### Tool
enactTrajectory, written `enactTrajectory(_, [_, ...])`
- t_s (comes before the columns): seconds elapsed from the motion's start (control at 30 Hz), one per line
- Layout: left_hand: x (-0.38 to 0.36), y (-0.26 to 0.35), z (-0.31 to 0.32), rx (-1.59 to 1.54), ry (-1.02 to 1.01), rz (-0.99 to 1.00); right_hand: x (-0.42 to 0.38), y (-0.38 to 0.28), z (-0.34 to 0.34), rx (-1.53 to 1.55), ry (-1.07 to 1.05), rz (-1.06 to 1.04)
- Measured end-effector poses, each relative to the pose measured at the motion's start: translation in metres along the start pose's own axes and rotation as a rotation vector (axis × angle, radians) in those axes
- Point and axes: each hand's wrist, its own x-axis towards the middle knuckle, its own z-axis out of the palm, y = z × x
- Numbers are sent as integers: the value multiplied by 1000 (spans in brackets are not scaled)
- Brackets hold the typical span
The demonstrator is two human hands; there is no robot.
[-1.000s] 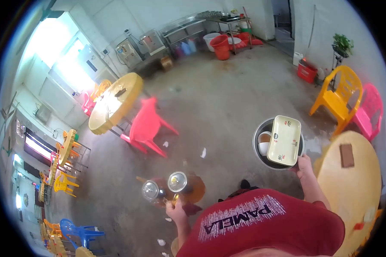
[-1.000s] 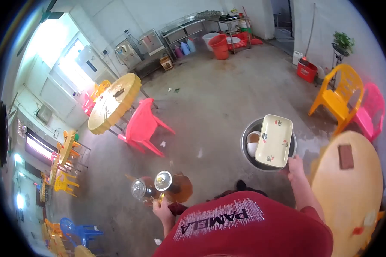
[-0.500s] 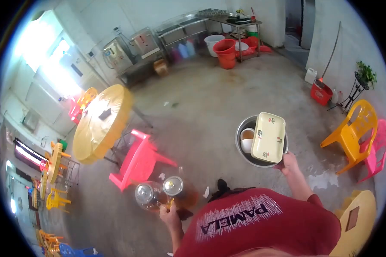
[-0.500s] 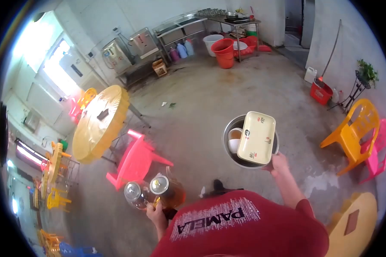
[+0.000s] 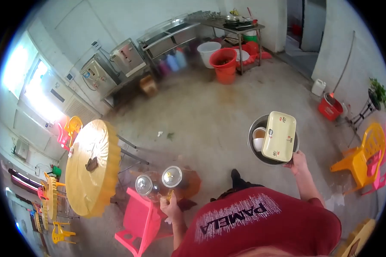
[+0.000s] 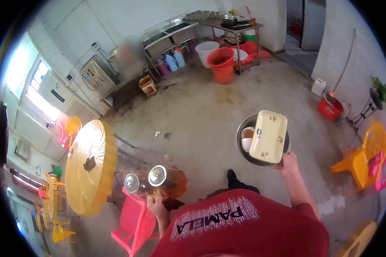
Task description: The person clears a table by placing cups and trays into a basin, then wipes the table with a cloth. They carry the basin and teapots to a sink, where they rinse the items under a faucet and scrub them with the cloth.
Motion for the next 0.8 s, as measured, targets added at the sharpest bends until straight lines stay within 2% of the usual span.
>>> enactTrajectory(0.1, [61,-9,48,36,74,45,76,-35,73,-25,-33,-3])
enactTrajectory(0.13, [77,9,73,3,135,7,97,-50,102,-16,-39,20])
enactTrajectory(0.2, [115,7,100,50,164,-9,142,-71,151,-38,-35,65])
enactTrajectory(0.3, [175,-18,128,-5,207,-7,221,-85,219,11,-140,101])
enactTrajectory(0.33, [196,-6,150,-46,217,-28,244,-90,241,15,-156,109])
enactTrajectory(0.43, [269,-5,200,-43,216,-64,311,-102,309,43,-174,119])
enactTrajectory(0.6, [433,-72,271,80,94,136,412,-128,400,51,-133,121])
enactTrajectory(0.63, [458,-52,305,14,95,26,434,-137,415,23,-124,124])
enactTrajectory(0.73, [540,-32,381,-98,67,-144,483,-166,465,92,2,66])
enactTrajectory(0.8, [605,-54,425,-7,58,-35,525,-179,488,101,-8,70])
